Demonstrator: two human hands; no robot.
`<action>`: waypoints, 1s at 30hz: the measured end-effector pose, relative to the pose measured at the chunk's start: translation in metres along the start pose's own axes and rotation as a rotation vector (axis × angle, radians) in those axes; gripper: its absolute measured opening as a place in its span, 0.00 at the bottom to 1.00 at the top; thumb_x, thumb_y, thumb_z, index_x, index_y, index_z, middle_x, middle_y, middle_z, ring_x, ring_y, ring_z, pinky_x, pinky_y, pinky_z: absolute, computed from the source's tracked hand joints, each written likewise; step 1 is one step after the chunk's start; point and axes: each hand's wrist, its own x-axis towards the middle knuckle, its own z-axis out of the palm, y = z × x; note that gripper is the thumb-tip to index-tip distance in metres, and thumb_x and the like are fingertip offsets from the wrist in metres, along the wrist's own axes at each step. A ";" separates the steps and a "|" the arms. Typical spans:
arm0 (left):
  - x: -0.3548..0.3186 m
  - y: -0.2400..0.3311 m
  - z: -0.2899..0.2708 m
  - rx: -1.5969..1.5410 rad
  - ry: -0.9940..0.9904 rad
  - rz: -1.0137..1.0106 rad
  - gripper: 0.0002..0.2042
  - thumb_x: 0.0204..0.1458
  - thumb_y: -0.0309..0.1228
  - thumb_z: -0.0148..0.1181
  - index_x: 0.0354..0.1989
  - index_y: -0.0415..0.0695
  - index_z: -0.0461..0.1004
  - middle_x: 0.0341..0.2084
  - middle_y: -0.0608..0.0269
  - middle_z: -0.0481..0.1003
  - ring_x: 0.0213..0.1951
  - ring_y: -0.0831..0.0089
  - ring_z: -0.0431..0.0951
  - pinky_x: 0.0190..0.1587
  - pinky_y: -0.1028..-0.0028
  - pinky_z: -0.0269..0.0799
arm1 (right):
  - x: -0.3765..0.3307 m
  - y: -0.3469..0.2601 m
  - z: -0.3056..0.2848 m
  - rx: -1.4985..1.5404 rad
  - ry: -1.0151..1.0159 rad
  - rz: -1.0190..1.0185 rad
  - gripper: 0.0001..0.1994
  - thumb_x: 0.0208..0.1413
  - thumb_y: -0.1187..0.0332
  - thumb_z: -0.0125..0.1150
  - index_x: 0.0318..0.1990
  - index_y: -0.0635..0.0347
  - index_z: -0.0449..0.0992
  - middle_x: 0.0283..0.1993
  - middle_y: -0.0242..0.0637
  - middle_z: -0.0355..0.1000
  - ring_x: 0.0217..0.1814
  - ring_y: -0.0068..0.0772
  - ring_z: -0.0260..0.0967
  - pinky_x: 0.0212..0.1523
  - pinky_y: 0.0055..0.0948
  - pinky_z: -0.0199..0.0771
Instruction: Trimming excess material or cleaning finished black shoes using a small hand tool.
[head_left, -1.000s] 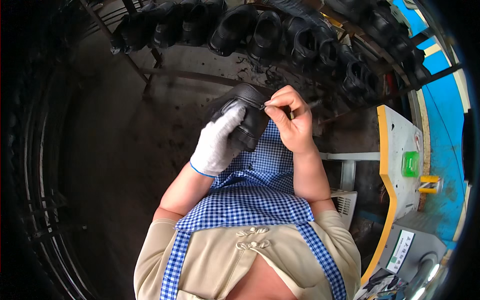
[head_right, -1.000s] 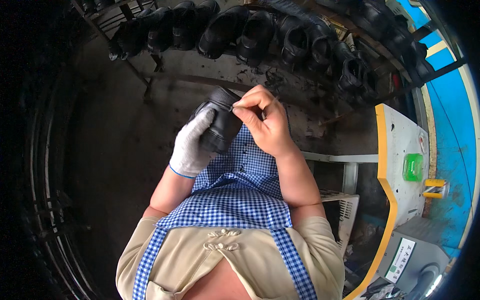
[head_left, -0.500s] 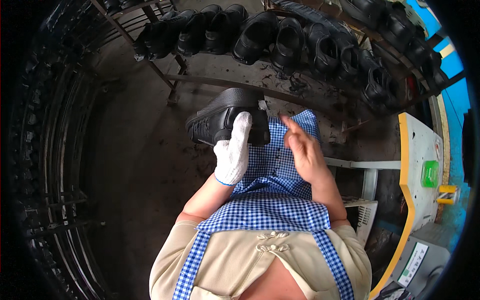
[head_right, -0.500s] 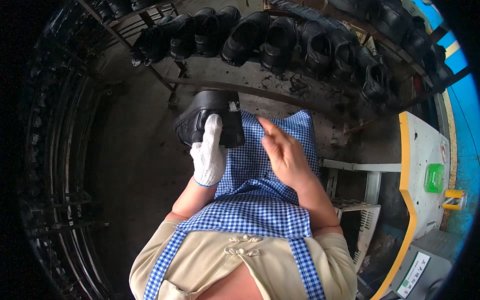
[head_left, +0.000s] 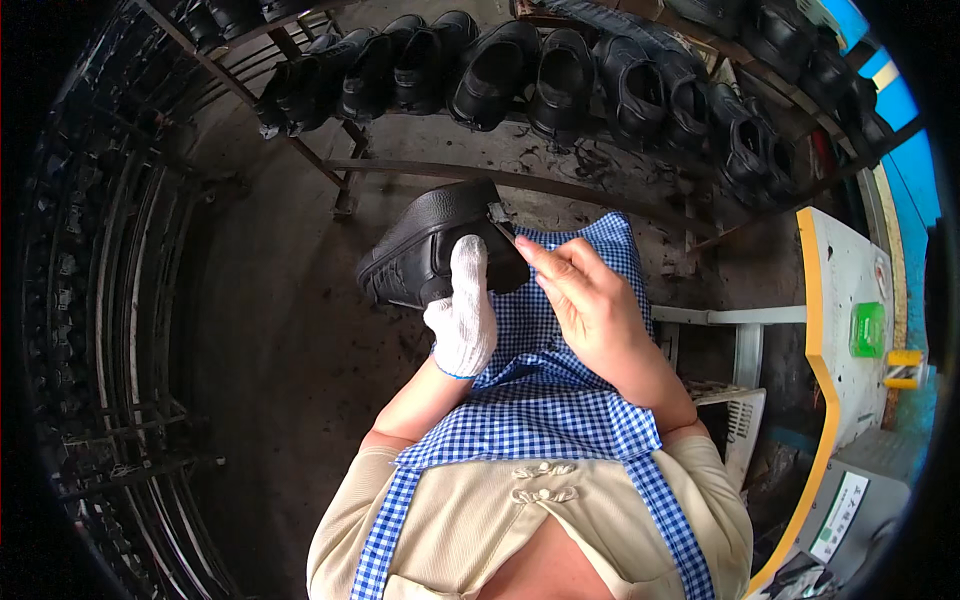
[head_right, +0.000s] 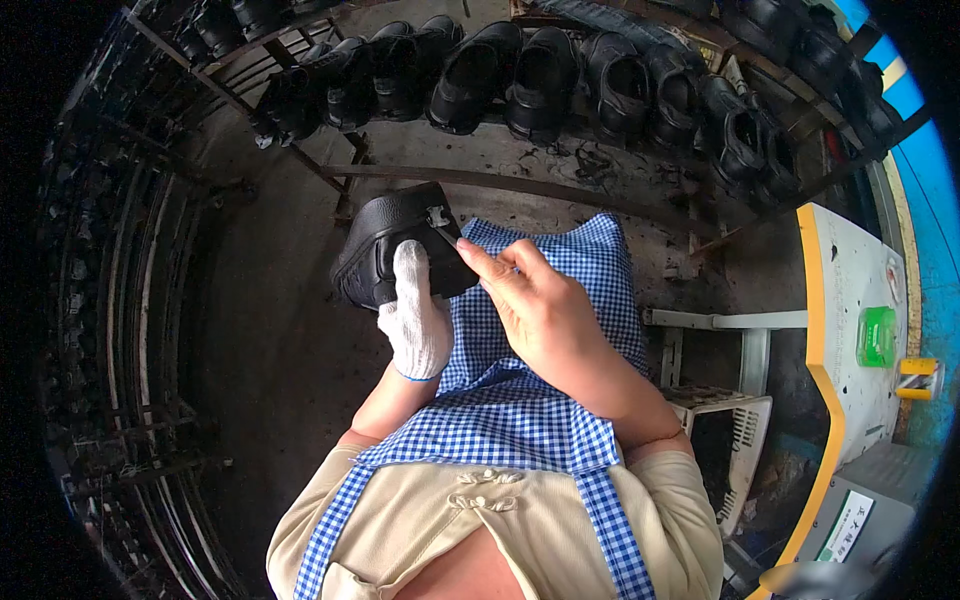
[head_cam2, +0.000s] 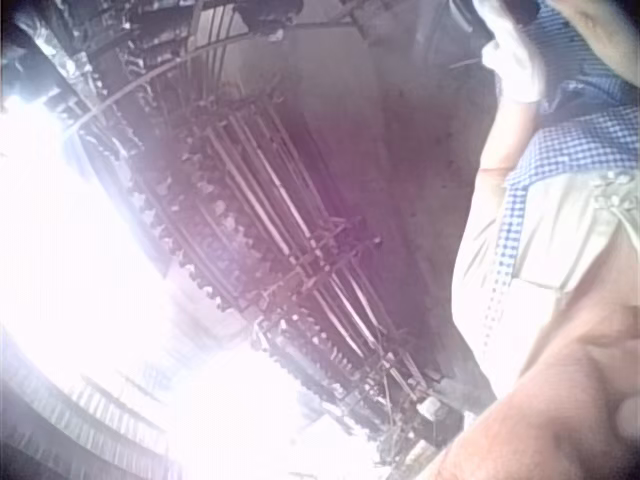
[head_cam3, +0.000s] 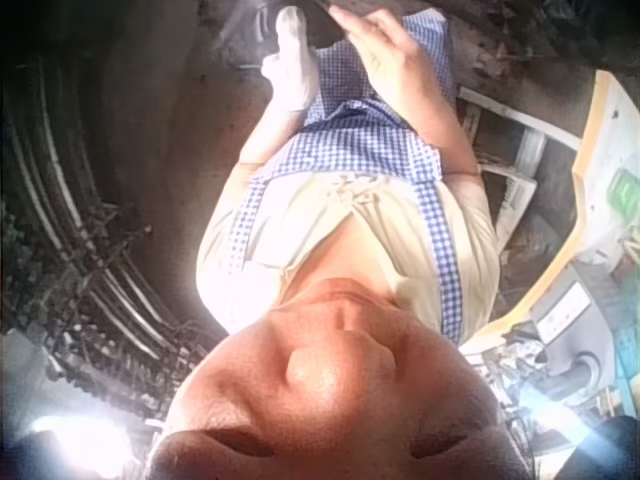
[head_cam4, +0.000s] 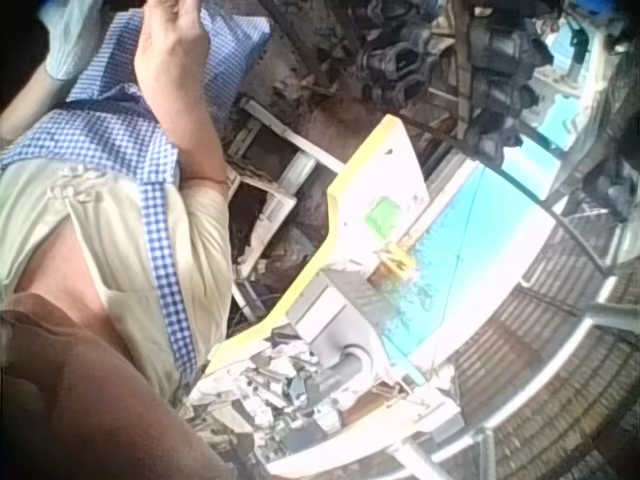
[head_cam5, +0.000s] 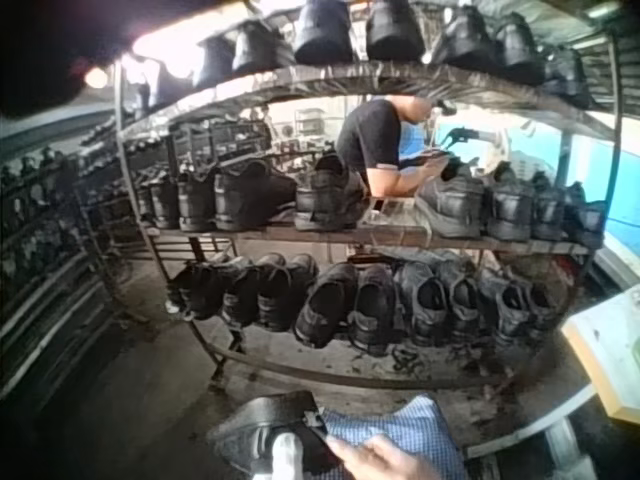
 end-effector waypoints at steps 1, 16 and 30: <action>0.000 -0.001 0.000 -0.068 0.024 -0.006 0.12 0.62 0.28 0.53 0.52 0.40 0.71 0.43 0.63 0.75 0.41 0.77 0.76 0.46 0.76 0.74 | -0.002 -0.001 0.001 0.002 0.000 -0.003 0.23 0.56 0.76 0.59 0.60 0.51 0.70 0.34 0.38 0.65 0.26 0.34 0.70 0.25 0.31 0.72; -0.004 -0.007 -0.001 0.070 0.054 0.104 0.12 0.61 0.26 0.53 0.52 0.38 0.70 0.44 0.61 0.75 0.42 0.75 0.76 0.47 0.75 0.75 | -0.002 -0.010 0.010 0.030 -0.010 0.067 0.21 0.58 0.76 0.57 0.60 0.55 0.70 0.34 0.40 0.66 0.26 0.34 0.68 0.28 0.29 0.70; -0.004 0.022 -0.007 0.114 -0.212 -0.198 0.12 0.61 0.32 0.53 0.49 0.41 0.71 0.39 0.64 0.74 0.39 0.77 0.73 0.42 0.76 0.70 | -0.005 0.040 0.007 0.613 0.110 0.253 0.19 0.59 0.70 0.61 0.57 0.65 0.71 0.28 0.24 0.61 0.26 0.10 0.55 0.26 0.16 0.59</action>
